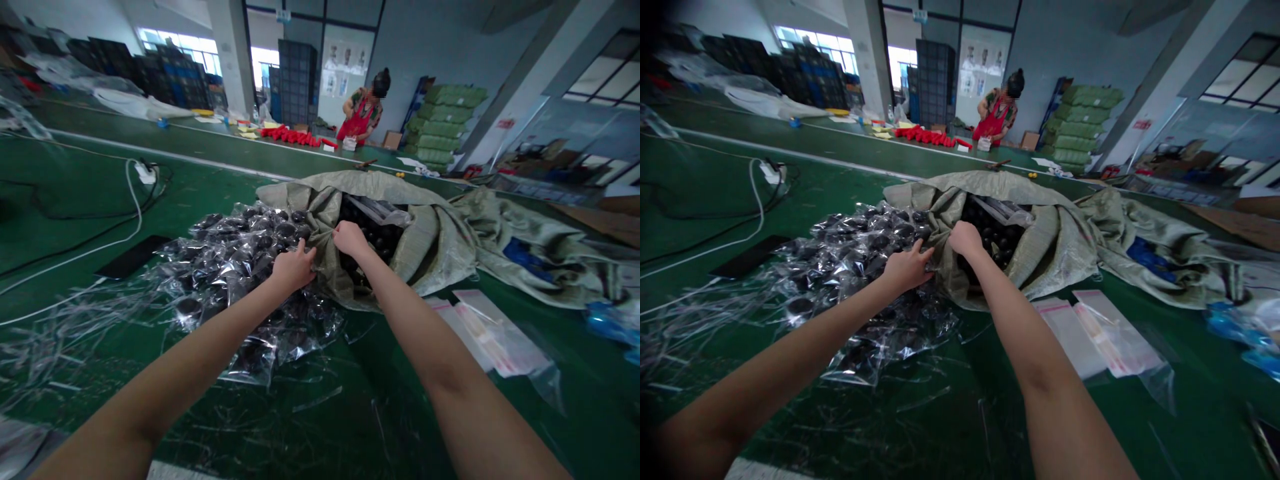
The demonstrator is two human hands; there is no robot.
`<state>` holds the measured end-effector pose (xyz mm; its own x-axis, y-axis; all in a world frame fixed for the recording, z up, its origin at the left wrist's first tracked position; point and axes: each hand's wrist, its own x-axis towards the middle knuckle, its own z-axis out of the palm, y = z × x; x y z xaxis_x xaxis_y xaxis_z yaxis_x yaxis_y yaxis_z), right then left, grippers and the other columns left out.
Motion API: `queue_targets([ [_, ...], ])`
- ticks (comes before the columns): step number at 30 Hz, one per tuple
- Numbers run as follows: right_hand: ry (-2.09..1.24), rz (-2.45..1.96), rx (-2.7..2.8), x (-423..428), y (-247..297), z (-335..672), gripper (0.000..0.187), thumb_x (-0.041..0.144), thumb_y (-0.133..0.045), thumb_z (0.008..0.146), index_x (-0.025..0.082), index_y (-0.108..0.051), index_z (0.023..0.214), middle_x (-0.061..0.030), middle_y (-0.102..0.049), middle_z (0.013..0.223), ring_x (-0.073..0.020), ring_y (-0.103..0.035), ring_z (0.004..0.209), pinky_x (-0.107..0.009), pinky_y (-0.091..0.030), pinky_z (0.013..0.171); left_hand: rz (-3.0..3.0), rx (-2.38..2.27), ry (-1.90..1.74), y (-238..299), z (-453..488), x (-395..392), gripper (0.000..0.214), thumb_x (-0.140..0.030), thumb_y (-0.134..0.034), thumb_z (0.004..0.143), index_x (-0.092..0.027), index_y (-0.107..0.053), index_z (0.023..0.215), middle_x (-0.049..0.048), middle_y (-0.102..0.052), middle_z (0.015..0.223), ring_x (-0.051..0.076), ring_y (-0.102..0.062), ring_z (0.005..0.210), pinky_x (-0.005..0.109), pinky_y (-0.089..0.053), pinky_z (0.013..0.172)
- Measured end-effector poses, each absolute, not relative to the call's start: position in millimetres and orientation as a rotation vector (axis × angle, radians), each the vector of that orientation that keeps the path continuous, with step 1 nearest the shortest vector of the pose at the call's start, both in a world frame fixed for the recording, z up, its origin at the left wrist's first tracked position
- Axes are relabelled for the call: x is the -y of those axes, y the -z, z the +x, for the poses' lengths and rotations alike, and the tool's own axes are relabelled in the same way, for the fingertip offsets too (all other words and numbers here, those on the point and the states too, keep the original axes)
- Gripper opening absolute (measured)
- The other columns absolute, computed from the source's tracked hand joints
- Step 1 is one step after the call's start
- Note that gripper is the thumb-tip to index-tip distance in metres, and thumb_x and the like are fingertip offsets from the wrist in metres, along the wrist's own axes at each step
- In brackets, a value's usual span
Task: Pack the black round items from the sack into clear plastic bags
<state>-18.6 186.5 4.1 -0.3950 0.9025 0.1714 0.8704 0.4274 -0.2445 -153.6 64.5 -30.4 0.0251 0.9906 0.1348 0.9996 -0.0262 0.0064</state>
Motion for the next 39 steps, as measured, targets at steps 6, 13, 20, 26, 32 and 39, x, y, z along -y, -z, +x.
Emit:
queue_targets([
  [6,-0.154,-1.376,2.162,-166,-34,11,0.018,0.021,-0.051,0.089,0.013,-0.067,0.091,-0.0128,-0.071,0.095,-0.0242,-0.065,0.094,-0.035,-0.047,0.087,-2.106,2.209,0.181,32,-154,-80,0.056,-0.055,-0.052,0.084,-0.022,-0.053,0.13,0.018,-0.039,0.146,0.034,-0.065,0.101,0.041,-0.05,0.079],
  [13,-0.092,-1.241,1.826,-171,-74,43,0.013,0.021,-0.051,0.09,0.015,-0.062,0.085,-0.0106,-0.066,0.087,-0.0241,-0.062,0.086,-0.041,-0.046,0.088,-2.131,2.251,0.187,28,-162,-91,0.068,-0.063,-0.052,0.082,-0.025,-0.044,0.138,0.0161,-0.048,0.137,0.035,-0.064,0.105,0.042,-0.05,0.083],
  [20,-0.1,-1.041,1.897,-161,-80,35,0.017,0.027,-0.045,0.094,0.018,-0.059,0.093,-0.0079,-0.065,0.092,-0.0209,-0.06,0.09,-0.037,-0.046,0.088,-2.12,2.364,0.15,29,-158,-109,0.079,-0.063,-0.054,0.08,-0.017,-0.038,0.142,0.0225,-0.048,0.138,0.036,-0.062,0.111,0.042,-0.049,0.087],
  [26,-0.259,-1.073,2.029,-137,-50,23,0.018,0.022,-0.045,0.092,0.015,-0.059,0.1,-0.0104,-0.067,0.098,-0.0212,-0.062,0.094,-0.035,-0.046,0.089,-2.312,2.306,0.436,10,-182,-118,0.097,-0.068,-0.061,0.071,-0.009,-0.037,0.143,0.0239,-0.055,0.135,0.034,-0.057,0.121,0.037,-0.046,0.097],
  [32,-0.307,-1.037,2.31,-104,9,15,0.047,0.026,-0.051,0.09,0.01,-0.048,0.134,-0.0185,-0.056,0.133,-0.0261,-0.051,0.125,-0.039,-0.037,0.109,-2.431,2.269,0.692,2,-174,-155,0.039,-0.027,-0.059,0.079,-0.011,-0.066,0.114,0.0144,-0.071,0.113,0.024,-0.065,0.105,0.033,-0.048,0.093],
  [39,-0.387,-1.059,2.442,-87,61,21,0.057,0.022,-0.052,0.09,0.002,-0.039,0.142,-0.0235,-0.046,0.143,-0.0282,-0.042,0.135,-0.04,-0.031,0.115,-2.577,2.269,0.455,4,-150,-198,0.022,-0.022,-0.064,0.072,-0.013,-0.076,0.089,0.0082,-0.076,0.093,0.02,-0.068,0.087,0.023,-0.052,0.078],
])
